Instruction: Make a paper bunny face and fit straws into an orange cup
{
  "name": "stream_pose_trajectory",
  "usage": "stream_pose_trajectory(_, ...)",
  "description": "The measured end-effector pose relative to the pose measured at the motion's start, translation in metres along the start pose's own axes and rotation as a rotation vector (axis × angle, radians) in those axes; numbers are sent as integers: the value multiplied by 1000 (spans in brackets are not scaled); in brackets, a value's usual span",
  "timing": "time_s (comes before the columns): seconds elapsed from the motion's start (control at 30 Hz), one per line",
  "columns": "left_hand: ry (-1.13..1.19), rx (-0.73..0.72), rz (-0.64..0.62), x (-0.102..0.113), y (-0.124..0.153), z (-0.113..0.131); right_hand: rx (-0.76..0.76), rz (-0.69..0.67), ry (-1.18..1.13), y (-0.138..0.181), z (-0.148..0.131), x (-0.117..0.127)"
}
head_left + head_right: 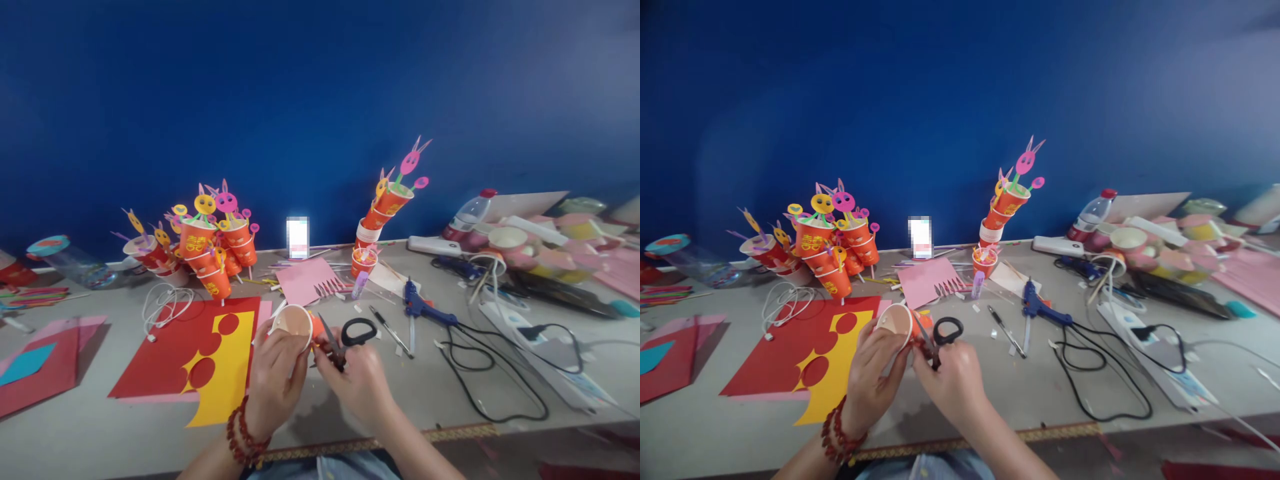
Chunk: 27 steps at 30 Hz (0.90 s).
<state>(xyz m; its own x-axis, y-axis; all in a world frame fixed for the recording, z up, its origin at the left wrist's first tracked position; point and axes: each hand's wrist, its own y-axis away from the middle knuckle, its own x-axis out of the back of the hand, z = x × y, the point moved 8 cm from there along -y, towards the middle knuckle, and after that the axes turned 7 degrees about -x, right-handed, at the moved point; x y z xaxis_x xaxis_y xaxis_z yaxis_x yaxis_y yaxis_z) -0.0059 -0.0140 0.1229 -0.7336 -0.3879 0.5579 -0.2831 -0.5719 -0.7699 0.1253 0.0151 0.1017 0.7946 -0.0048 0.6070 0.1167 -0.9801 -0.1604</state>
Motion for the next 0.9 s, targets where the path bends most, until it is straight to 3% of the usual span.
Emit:
stream_pose_trajectory(0.23,-76,-18,-161,-5,-5,5,248,187,249,5,-19,5)
stream_pose_trajectory(0.47,-96,-38,-141,-3,-8,8,292,250,162,5,-20,7)
stream_pose_trajectory(0.57,-80,-53,-106,-2,-5,8,135,233,-91,1,-7,5)
stream_pose_trajectory(0.8,-49,-102,-14,-3,1,5,-508,55,-888,1,31,-31)
stream_pose_trajectory(0.9,13,-44,-24,-6,4,-3,-593,22,-1025,1,33,-39)
